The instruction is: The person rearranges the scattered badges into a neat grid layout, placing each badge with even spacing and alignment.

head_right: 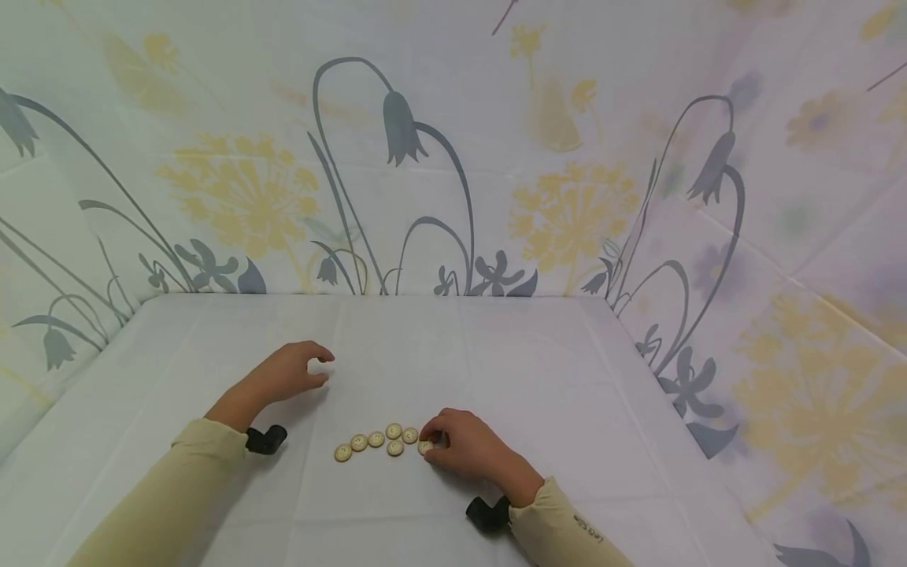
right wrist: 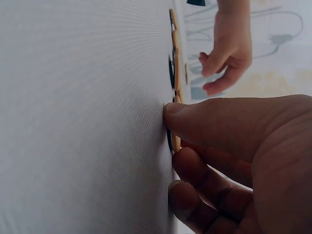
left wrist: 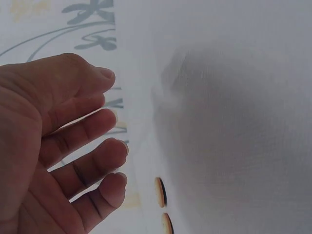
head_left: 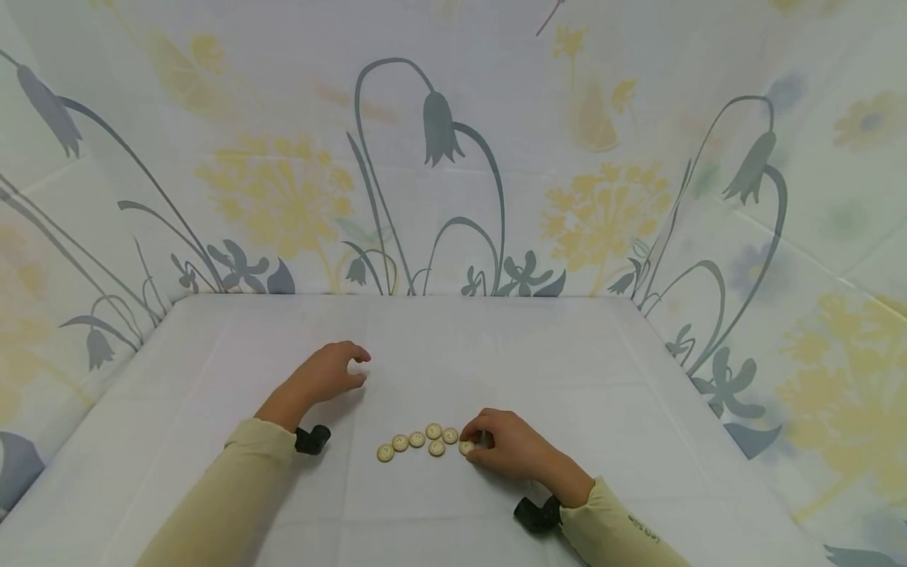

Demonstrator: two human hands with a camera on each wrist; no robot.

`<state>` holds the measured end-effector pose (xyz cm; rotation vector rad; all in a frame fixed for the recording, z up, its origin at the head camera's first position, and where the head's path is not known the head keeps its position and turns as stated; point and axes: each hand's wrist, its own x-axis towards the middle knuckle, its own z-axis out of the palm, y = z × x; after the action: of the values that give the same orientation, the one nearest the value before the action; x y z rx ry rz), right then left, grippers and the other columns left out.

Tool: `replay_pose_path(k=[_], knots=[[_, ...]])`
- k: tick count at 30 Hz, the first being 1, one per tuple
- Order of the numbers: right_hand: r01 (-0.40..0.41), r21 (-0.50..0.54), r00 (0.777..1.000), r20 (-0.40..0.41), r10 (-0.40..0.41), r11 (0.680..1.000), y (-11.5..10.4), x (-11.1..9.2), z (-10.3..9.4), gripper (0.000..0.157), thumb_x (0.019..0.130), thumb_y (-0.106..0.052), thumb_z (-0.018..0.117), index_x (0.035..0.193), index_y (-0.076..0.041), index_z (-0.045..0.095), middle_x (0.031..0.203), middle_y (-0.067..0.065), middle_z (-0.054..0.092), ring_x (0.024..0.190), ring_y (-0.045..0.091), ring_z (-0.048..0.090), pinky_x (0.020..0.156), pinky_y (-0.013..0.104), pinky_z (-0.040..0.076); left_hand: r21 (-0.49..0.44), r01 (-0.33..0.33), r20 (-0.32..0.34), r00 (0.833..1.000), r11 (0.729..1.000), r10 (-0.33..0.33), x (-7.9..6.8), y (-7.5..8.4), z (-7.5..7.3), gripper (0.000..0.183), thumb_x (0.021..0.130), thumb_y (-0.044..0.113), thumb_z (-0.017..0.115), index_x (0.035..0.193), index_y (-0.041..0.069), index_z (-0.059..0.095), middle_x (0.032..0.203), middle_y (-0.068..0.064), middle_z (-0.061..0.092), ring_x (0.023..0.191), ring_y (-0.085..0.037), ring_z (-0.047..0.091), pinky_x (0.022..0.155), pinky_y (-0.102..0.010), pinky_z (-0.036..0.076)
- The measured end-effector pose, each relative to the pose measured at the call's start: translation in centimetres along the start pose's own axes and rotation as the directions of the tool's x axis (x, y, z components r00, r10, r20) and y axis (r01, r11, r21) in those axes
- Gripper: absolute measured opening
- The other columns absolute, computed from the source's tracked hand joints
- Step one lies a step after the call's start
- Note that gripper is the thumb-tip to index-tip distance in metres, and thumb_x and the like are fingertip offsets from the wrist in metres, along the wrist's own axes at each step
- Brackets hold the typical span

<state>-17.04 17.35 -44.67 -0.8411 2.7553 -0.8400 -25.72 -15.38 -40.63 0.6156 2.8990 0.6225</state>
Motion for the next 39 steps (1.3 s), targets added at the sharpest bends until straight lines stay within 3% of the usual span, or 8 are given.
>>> replay_pose_path(k=[19,30,39], knots=[[0.005,-0.003,1.0,0.005,-0.005,1.0,-0.1,-0.1,-0.1,0.019,0.085,-0.018,0.073,0.104,-0.017,0.072,0.09,-0.01,0.06,0.074,0.0,0.048,0.067,0.019,0.042,-0.044,0.002,0.069,0.998,0.999,0.001,-1.1,2.4,1.1,0.028,0.086,0.02,0.069,0.111,0.007,0.068,0.104,-0.005,0.067,0.095,-0.019,0.059,0.088,-0.041,0.05],[0.005,0.001,1.0,0.001,-0.005,1.0,-0.3,-0.1,-0.1,0.019,0.085,-0.018,0.073,0.104,-0.016,0.072,0.09,-0.01,0.06,0.074,0.001,0.048,0.067,0.019,0.043,-0.063,0.034,0.105,0.994,0.997,-0.027,-1.3,3.0,2.0,0.025,0.082,0.02,0.072,0.105,0.01,0.07,0.098,-0.001,0.067,0.079,-0.012,0.055,0.073,-0.031,0.049],[-0.005,-0.002,1.0,0.002,0.005,1.0,-0.3,-0.1,-0.1,0.019,0.085,-0.019,0.073,0.104,-0.016,0.072,0.09,-0.01,0.06,0.074,0.001,0.048,0.066,0.02,0.042,-0.056,0.013,0.125,0.992,0.998,-0.006,-1.8,3.6,2.7,0.021,0.081,0.023,0.075,0.1,0.014,0.07,0.096,0.002,0.067,0.083,-0.013,0.055,0.078,-0.034,0.049]])
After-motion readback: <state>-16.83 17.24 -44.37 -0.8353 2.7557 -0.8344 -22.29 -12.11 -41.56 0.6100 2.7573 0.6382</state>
